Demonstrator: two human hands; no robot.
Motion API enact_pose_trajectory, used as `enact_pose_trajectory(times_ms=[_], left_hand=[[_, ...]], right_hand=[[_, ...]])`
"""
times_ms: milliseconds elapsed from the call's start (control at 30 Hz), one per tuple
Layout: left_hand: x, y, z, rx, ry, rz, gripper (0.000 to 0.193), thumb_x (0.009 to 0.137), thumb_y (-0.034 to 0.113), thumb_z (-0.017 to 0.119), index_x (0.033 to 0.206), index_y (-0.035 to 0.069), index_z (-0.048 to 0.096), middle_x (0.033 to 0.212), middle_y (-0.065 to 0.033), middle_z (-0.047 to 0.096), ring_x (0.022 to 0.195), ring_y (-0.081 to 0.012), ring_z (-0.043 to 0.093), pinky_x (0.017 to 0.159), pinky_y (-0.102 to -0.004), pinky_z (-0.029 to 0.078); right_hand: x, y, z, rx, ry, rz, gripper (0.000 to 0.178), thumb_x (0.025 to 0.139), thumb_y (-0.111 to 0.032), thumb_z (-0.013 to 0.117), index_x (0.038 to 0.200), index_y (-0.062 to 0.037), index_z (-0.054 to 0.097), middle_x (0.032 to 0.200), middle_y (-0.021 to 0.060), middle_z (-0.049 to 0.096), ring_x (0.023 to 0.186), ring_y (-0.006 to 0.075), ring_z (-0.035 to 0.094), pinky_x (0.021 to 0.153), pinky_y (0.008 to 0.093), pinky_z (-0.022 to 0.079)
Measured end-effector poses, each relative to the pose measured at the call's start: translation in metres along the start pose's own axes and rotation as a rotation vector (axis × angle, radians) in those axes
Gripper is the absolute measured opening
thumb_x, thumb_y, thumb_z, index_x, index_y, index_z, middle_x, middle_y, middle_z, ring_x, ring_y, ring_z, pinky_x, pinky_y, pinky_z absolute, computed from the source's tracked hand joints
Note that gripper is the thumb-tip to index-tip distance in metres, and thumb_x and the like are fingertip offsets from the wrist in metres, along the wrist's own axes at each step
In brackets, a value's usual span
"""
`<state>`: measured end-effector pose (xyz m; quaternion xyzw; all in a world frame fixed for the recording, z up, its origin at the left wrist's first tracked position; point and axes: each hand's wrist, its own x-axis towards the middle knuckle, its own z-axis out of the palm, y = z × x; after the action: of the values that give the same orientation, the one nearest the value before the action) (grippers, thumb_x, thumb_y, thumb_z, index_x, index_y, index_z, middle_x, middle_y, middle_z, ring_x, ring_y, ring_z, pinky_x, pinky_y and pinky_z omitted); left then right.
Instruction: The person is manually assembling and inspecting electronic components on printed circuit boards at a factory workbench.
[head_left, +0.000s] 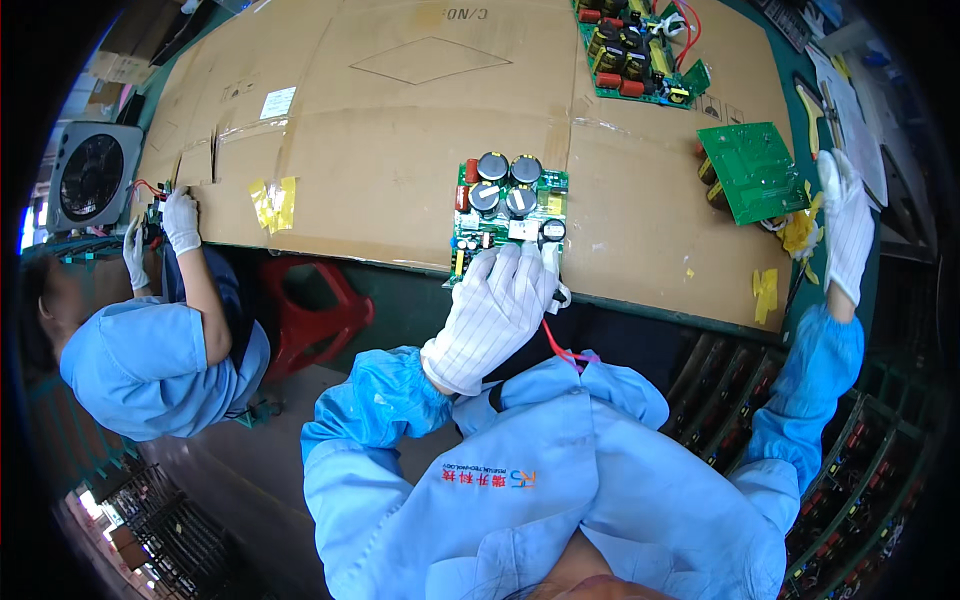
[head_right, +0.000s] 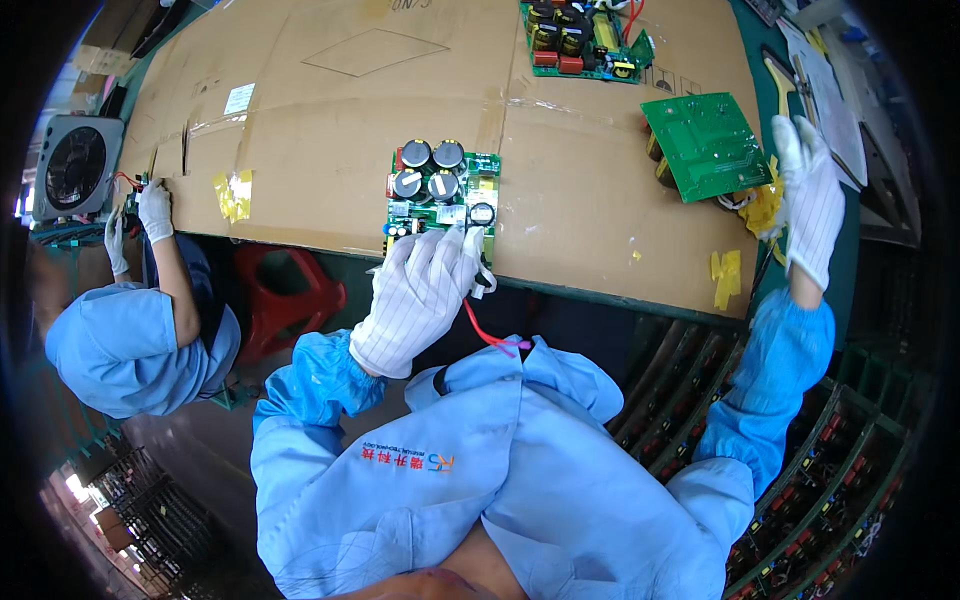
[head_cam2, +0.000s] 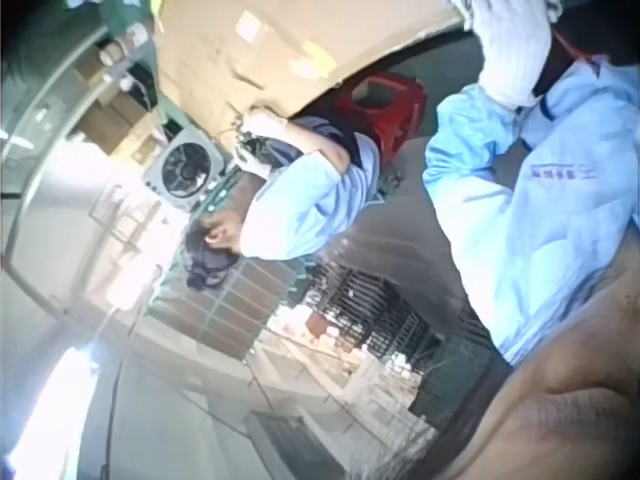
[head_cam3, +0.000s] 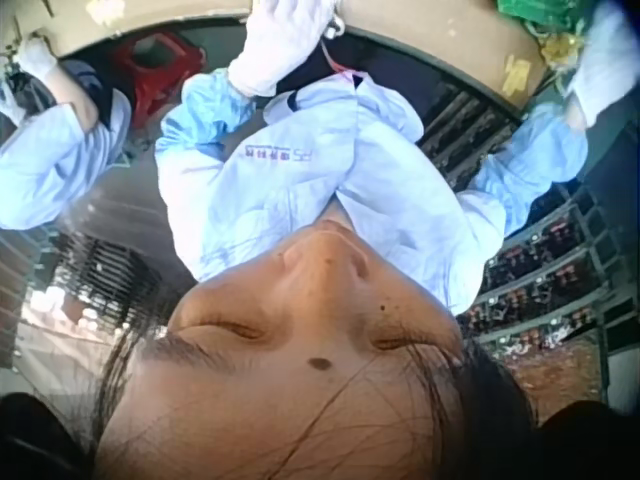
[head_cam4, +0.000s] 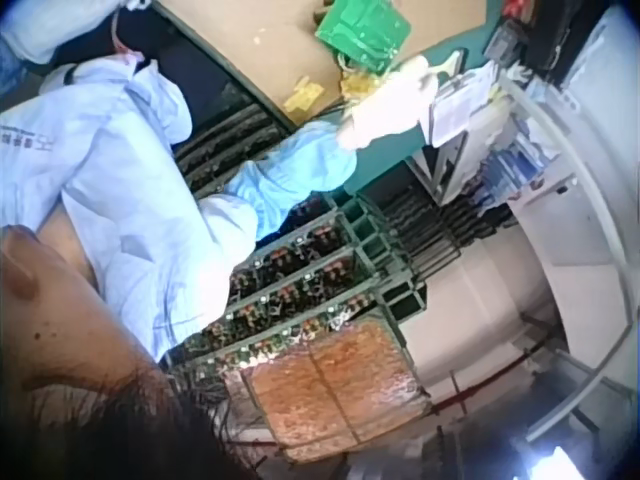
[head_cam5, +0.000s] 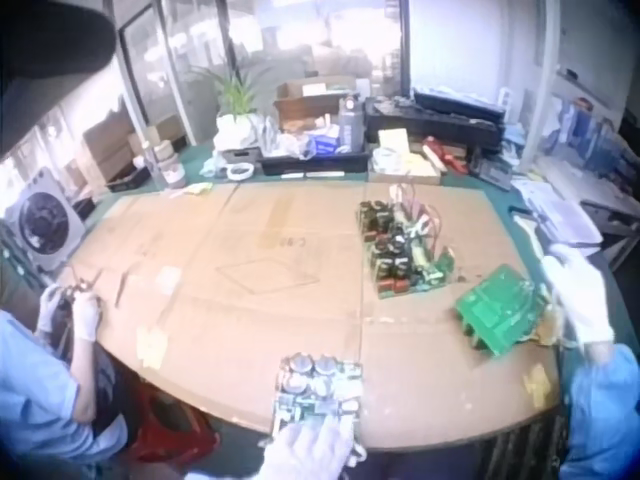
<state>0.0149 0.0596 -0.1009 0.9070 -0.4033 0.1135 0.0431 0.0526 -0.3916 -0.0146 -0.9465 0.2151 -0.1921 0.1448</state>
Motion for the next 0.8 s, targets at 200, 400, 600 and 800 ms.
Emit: enact_pose_trajectory(times_ms=[200,400,600,800], left_hand=[[-0.012,-0.001,0.013,-0.079,0.118,0.026,0.049,0.083,0.018,0.068,0.13,0.008,0.061,0.106,-0.0048,0.068,0.097,-0.0221,0.069,0.081,-0.0367,0.049],[-0.005,0.003,0.012,0.026,0.171,0.051,0.046,0.087,0.023,0.069,0.127,0.002,0.06,0.106,-0.0102,0.065,0.097,-0.0244,0.066,0.081,-0.038,0.05],[-0.004,0.02,0.015,0.106,0.016,-0.067,0.057,0.085,0.022,0.068,0.138,0.005,0.058,0.114,-0.0115,0.064,0.103,-0.0263,0.065,0.087,-0.0414,0.05],[-0.008,0.006,0.003,-0.096,0.087,-0.028,0.062,0.08,0.03,0.075,0.138,0.011,0.06,0.109,-0.0058,0.065,0.098,-0.0228,0.066,0.087,-0.0409,0.049]], right_hand=[[-0.134,-0.116,0.038,0.384,-0.616,-0.143,0.052,0.092,-0.025,0.074,0.14,-0.0137,0.058,0.089,0.0087,0.066,0.081,0.0262,0.07,0.077,0.0397,0.056],[-0.181,-0.135,0.084,0.372,-0.565,-0.472,0.041,0.095,-0.023,0.07,0.134,-0.0112,0.061,0.094,0.0113,0.068,0.085,0.0329,0.07,0.073,0.0412,0.055],[-0.18,-0.141,0.088,0.382,-0.605,-0.426,0.051,0.094,-0.032,0.072,0.138,-0.0127,0.057,0.1,0.0137,0.068,0.092,0.0332,0.07,0.074,0.0434,0.055],[-0.159,-0.151,0.085,0.625,-0.819,-0.32,0.054,0.092,-0.033,0.074,0.139,-0.0121,0.057,0.096,0.0136,0.067,0.082,0.0345,0.066,0.072,0.0408,0.053]])
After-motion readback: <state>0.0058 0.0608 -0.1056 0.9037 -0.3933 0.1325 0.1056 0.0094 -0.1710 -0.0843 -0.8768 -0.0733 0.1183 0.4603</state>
